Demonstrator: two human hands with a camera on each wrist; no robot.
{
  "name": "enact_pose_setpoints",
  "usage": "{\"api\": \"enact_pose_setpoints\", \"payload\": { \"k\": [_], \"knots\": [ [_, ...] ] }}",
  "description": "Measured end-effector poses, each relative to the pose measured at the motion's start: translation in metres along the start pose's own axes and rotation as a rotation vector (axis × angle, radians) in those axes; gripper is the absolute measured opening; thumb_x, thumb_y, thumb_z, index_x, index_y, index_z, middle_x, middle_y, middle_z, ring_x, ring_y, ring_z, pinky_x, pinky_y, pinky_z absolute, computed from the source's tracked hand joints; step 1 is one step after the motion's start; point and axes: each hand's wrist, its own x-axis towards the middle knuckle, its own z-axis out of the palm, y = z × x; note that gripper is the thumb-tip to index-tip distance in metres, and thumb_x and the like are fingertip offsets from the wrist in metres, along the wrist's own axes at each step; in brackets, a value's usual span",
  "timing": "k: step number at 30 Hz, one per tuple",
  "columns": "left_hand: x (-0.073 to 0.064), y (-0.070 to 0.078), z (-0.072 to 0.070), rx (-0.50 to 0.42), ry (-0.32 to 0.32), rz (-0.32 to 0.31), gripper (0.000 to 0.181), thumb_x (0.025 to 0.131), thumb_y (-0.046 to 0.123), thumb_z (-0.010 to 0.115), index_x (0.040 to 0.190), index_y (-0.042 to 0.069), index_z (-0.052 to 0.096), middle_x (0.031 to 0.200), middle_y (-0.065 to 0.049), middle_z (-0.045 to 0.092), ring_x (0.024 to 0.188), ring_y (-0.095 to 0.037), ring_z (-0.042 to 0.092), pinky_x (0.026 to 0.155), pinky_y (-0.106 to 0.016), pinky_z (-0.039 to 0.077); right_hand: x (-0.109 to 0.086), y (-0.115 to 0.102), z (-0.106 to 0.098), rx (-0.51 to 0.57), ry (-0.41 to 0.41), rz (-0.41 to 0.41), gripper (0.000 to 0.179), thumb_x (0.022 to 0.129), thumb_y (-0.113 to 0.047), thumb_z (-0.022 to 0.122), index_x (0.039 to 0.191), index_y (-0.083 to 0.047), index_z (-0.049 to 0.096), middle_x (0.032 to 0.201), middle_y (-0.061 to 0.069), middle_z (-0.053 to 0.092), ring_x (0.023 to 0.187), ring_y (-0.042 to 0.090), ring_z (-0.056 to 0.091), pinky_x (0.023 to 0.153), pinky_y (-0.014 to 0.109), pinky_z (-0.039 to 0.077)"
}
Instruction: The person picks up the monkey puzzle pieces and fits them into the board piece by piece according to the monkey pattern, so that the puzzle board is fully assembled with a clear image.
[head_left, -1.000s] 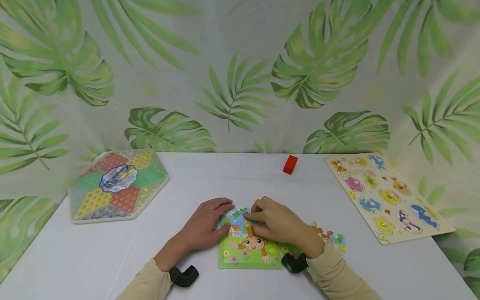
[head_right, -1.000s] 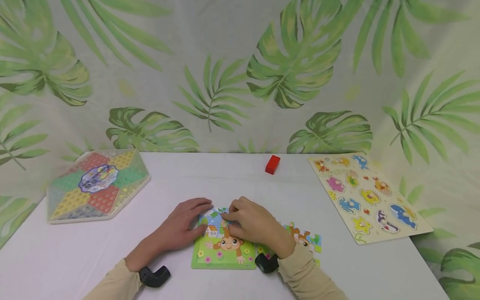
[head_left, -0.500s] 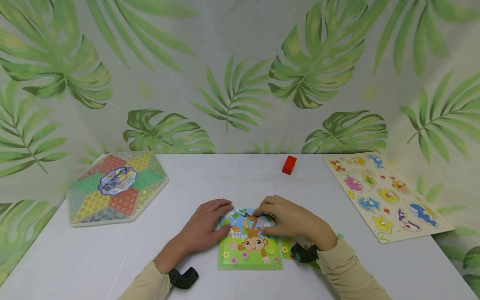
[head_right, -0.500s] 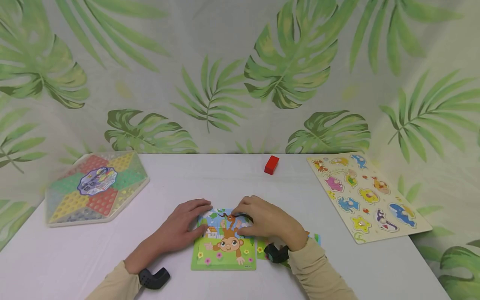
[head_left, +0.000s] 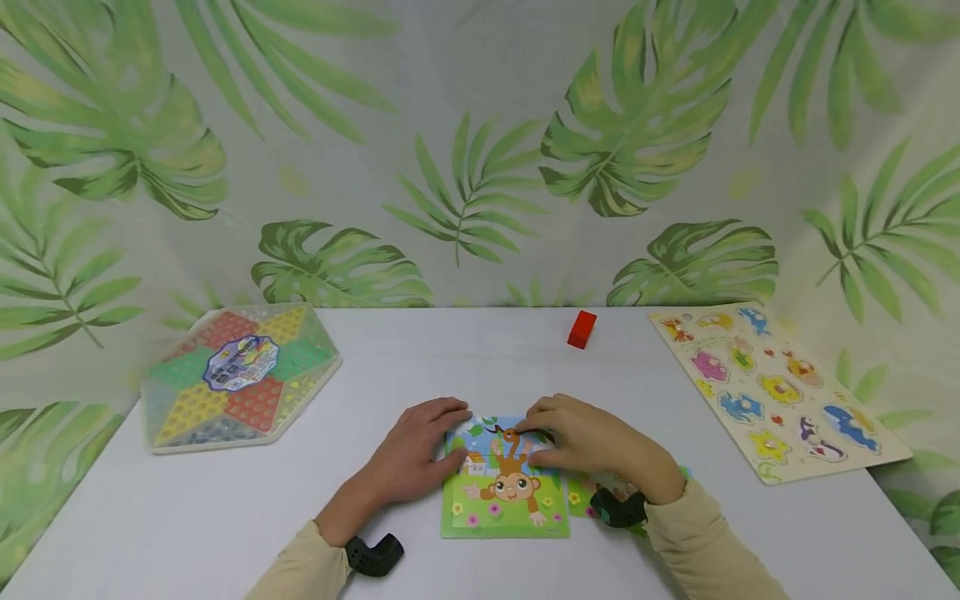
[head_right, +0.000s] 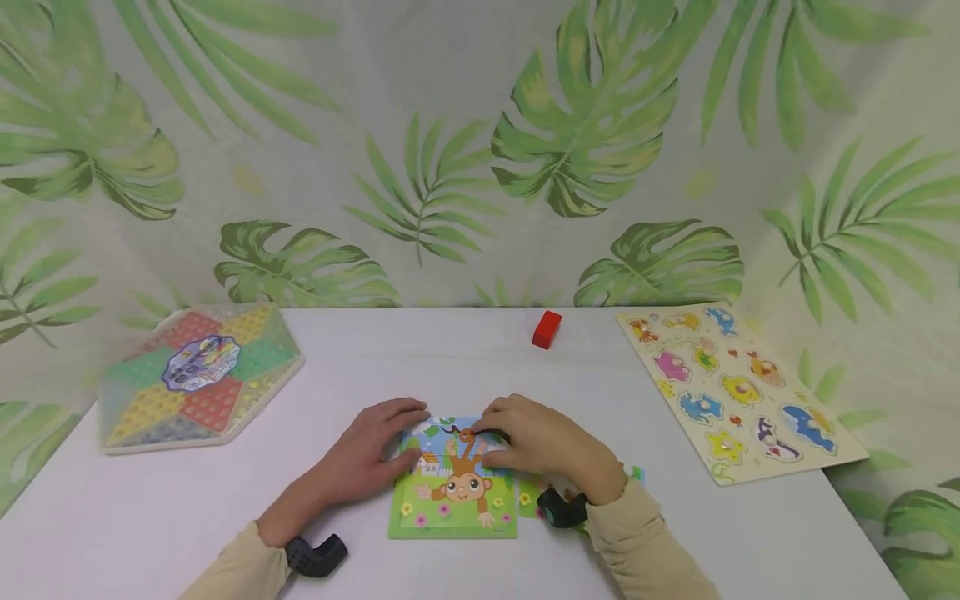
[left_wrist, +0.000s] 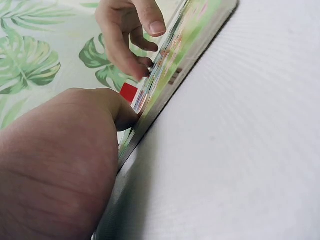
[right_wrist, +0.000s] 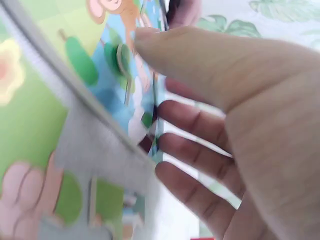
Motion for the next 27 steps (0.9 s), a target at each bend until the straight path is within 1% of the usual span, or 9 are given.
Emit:
{"api": "enact_pose_setpoints", "payload": {
  "k": [3,6,9,12,16,20,23,27],
  "knots": [
    [-0.001,0.001,0.003,-0.005,-0.006,0.003,0.051,0.096,0.031,0.067,0.141,0.008,0.061,0.148,-0.006,0.056,0.144,-0.026,0.046,0.117,-0.051,0.036,-0.013,0.007,-0.001,0.042,0.025,0.032,0.041,0.097,-0.032,0.073,0.134,-0.014,0.068,0.130,-0.002,0.067,0.118,0.019,0.060,0.100,0.042,0.053],
    [-0.002,0.000,0.003,-0.009,-0.009,-0.015,0.054,0.097,0.029,0.066,0.145,0.008,0.057,0.149,-0.008,0.056,0.144,-0.027,0.046,0.118,-0.050,0.035,-0.029,0.016,-0.002,0.052,0.051,0.078,0.045,0.096,-0.031,0.074,0.138,-0.014,0.066,0.133,-0.001,0.066,0.120,0.021,0.059,0.099,0.044,0.053],
    [-0.004,-0.002,0.002,-0.028,0.005,-0.035,0.054,0.096,0.026,0.066,0.146,0.010,0.055,0.148,-0.009,0.057,0.143,-0.028,0.047,0.119,-0.050,0.035,-0.044,0.024,-0.003,0.063,0.055,0.113,0.050,0.095,-0.031,0.076,0.140,-0.013,0.064,0.133,0.002,0.065,0.116,0.022,0.060,0.095,0.043,0.053],
    [-0.004,-0.004,0.001,-0.054,0.029,-0.031,0.048,0.094,0.021,0.066,0.140,0.012,0.060,0.143,-0.009,0.060,0.138,-0.029,0.051,0.117,-0.050,0.037,-0.054,0.027,-0.004,0.096,0.046,0.134,0.050,0.094,-0.029,0.077,0.139,-0.011,0.063,0.131,0.003,0.064,0.109,0.019,0.061,0.090,0.039,0.055],
    [-0.003,-0.003,0.000,-0.081,0.054,-0.014,0.039,0.091,0.017,0.068,0.129,0.011,0.068,0.132,-0.007,0.062,0.129,-0.027,0.055,0.112,-0.050,0.042,-0.060,0.028,-0.006,0.125,0.025,0.142,0.046,0.093,-0.025,0.077,0.135,-0.010,0.066,0.125,0.004,0.063,0.101,0.015,0.063,0.086,0.035,0.057],
    [-0.003,-0.005,0.002,-0.091,0.059,-0.014,0.035,0.091,0.016,0.068,0.126,0.011,0.070,0.130,-0.005,0.062,0.128,-0.025,0.055,0.111,-0.049,0.043,-0.062,0.031,-0.008,0.129,0.021,0.134,0.039,0.092,-0.023,0.079,0.128,-0.011,0.070,0.119,0.000,0.065,0.099,0.013,0.062,0.085,0.033,0.057],
    [-0.002,-0.009,0.002,-0.090,0.068,-0.013,0.034,0.092,0.016,0.067,0.126,0.011,0.070,0.131,-0.005,0.062,0.128,-0.025,0.055,0.111,-0.048,0.043,-0.060,0.034,-0.010,0.089,0.032,0.128,0.034,0.091,-0.025,0.080,0.122,-0.014,0.073,0.115,-0.004,0.066,0.096,0.010,0.061,0.082,0.031,0.056],
    [0.000,-0.010,0.002,-0.088,0.075,-0.003,0.033,0.093,0.015,0.066,0.125,0.012,0.070,0.130,-0.005,0.062,0.126,-0.024,0.056,0.111,-0.047,0.044,-0.058,0.034,-0.011,-0.008,0.072,0.113,0.033,0.089,-0.026,0.081,0.119,-0.016,0.075,0.108,-0.007,0.068,0.088,0.005,0.058,0.075,0.027,0.053]
  ]
}}
